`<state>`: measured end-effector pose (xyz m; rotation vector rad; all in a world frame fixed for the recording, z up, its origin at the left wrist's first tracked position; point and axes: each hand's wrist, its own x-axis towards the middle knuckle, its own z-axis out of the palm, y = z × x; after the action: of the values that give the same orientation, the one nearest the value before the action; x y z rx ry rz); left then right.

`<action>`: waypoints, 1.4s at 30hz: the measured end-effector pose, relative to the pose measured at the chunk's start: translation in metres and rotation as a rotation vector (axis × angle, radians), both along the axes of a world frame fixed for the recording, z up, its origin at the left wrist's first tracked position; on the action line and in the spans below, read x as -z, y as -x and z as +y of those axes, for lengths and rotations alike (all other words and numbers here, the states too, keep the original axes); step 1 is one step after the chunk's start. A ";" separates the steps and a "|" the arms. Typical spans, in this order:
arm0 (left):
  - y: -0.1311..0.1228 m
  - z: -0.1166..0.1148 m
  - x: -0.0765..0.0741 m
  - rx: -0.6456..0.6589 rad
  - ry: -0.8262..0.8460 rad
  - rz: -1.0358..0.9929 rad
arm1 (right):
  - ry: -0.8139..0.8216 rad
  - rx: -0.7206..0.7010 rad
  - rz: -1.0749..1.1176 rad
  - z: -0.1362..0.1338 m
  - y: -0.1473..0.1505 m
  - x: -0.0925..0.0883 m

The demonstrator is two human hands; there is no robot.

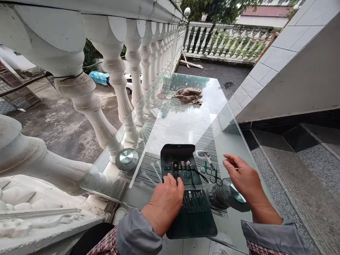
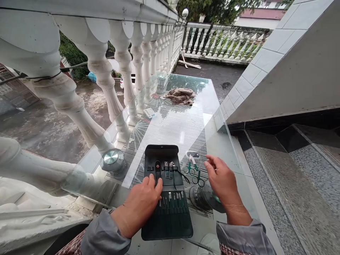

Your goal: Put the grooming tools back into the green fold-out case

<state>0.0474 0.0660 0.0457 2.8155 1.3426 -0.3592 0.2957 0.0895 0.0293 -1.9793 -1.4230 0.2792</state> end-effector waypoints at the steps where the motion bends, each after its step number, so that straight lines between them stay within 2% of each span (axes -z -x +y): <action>1: 0.000 -0.001 0.001 -0.002 -0.007 -0.003 | 0.037 -0.033 -0.064 -0.002 -0.001 0.003; 4: -0.001 -0.003 0.005 -0.011 -0.033 -0.004 | 0.103 -0.113 -0.220 -0.005 0.001 0.008; 8: 0.000 -0.004 0.006 -0.010 -0.056 -0.002 | 0.110 -0.168 -0.304 -0.006 0.009 0.007; 16: -0.001 -0.003 0.006 -0.008 -0.063 0.001 | 0.277 -0.074 -0.422 -0.007 0.007 0.001; 22: 0.001 -0.003 0.007 -0.003 -0.055 0.001 | 0.409 -0.100 -0.462 -0.007 0.010 0.003; 35: 0.001 -0.006 0.003 0.011 -0.075 0.011 | 0.390 -0.121 -0.552 -0.012 -0.005 0.011; 42: 0.001 -0.007 0.007 0.009 -0.084 0.001 | 0.377 -0.165 -0.578 -0.014 -0.009 0.016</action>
<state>0.0460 0.0589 0.0387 2.8906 1.3773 -0.3120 0.3051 0.0759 0.0136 -2.3699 -2.0220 0.0419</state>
